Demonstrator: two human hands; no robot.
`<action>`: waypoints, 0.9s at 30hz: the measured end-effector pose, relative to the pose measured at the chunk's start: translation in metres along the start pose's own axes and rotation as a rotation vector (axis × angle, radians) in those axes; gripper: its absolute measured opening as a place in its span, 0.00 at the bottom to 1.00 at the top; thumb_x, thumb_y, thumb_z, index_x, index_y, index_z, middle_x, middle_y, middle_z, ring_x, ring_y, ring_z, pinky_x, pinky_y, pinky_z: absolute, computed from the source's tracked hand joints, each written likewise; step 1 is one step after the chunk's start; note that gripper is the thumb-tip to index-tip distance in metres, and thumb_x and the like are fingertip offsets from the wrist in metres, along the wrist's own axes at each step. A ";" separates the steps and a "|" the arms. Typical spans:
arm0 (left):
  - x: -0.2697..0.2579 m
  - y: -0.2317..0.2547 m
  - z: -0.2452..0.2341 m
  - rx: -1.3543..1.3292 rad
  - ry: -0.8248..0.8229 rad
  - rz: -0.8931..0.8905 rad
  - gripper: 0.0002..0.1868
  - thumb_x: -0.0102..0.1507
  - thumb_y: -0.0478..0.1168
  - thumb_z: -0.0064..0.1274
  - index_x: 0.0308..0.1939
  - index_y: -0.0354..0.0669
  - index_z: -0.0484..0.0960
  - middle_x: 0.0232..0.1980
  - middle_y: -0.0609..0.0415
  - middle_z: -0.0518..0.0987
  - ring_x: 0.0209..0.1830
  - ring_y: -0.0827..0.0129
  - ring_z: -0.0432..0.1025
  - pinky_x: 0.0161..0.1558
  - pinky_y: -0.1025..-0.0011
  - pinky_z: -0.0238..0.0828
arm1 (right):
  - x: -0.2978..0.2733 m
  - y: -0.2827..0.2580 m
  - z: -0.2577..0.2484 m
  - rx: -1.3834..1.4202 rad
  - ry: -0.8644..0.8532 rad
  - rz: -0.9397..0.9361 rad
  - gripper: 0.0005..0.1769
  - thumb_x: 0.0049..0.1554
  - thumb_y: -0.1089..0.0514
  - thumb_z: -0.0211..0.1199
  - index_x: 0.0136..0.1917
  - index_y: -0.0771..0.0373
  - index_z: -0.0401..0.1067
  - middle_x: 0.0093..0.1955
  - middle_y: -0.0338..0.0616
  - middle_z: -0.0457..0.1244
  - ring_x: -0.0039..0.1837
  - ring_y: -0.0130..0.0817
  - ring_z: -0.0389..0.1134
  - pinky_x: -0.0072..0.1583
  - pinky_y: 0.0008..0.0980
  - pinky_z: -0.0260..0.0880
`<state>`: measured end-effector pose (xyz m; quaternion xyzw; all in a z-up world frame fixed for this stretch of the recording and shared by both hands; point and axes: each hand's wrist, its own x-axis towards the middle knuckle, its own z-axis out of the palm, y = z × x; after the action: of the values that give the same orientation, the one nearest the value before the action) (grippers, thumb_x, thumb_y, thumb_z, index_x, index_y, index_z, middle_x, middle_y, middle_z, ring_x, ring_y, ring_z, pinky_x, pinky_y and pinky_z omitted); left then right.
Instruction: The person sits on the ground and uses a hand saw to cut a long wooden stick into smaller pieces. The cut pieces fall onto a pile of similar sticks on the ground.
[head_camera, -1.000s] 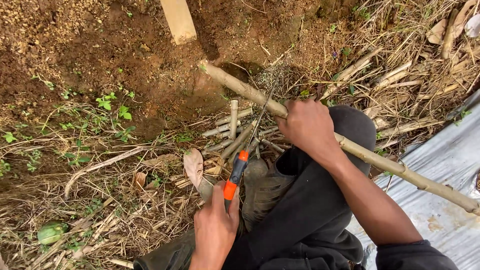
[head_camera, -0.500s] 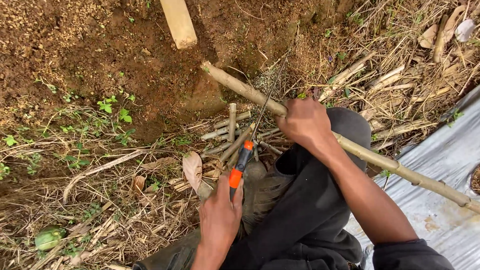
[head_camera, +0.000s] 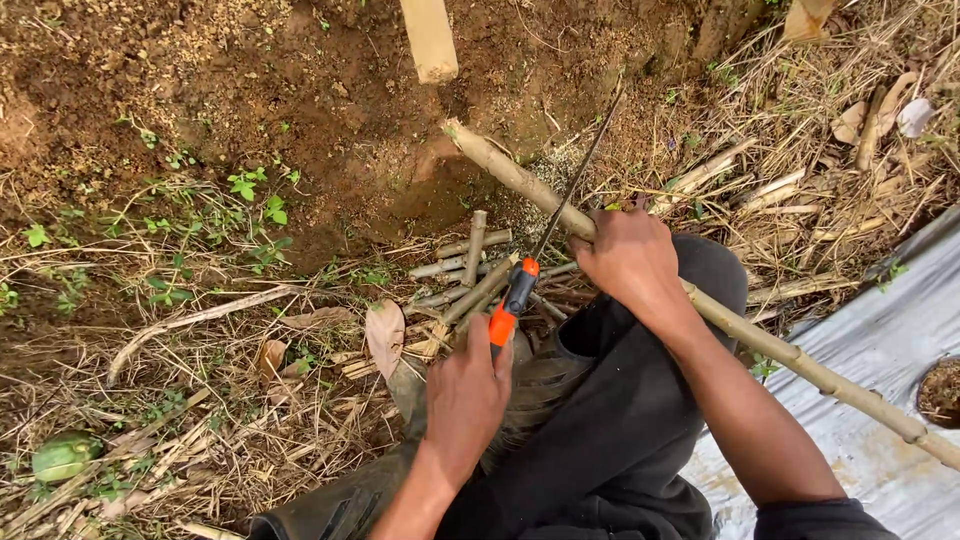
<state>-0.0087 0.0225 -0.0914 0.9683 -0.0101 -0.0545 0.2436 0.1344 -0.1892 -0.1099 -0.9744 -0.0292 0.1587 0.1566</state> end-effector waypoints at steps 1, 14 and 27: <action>-0.002 0.002 -0.008 -0.020 -0.003 0.030 0.14 0.72 0.47 0.49 0.52 0.42 0.66 0.26 0.50 0.75 0.13 0.52 0.70 0.16 0.56 0.65 | 0.000 0.000 0.000 0.003 0.015 0.001 0.20 0.59 0.48 0.58 0.33 0.65 0.66 0.23 0.45 0.58 0.29 0.49 0.64 0.38 0.51 0.70; -0.014 0.029 -0.068 0.117 -0.333 -0.123 0.22 0.72 0.52 0.41 0.66 0.51 0.60 0.39 0.42 0.80 0.27 0.32 0.76 0.26 0.37 0.71 | -0.005 -0.002 0.006 -0.026 0.038 -0.035 0.19 0.60 0.46 0.59 0.35 0.61 0.67 0.24 0.41 0.60 0.30 0.47 0.66 0.41 0.49 0.71; 0.012 0.053 -0.061 0.087 -0.274 -0.040 0.25 0.74 0.50 0.38 0.69 0.41 0.60 0.35 0.45 0.80 0.13 0.59 0.73 0.14 0.57 0.71 | -0.004 -0.004 0.001 0.177 -0.049 0.040 0.18 0.61 0.55 0.59 0.30 0.54 0.60 0.23 0.27 0.50 0.24 0.26 0.50 0.27 0.28 0.54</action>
<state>0.0100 0.0038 -0.0145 0.9614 -0.0262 -0.1908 0.1964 0.1298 -0.1854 -0.1081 -0.9529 0.0006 0.1876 0.2383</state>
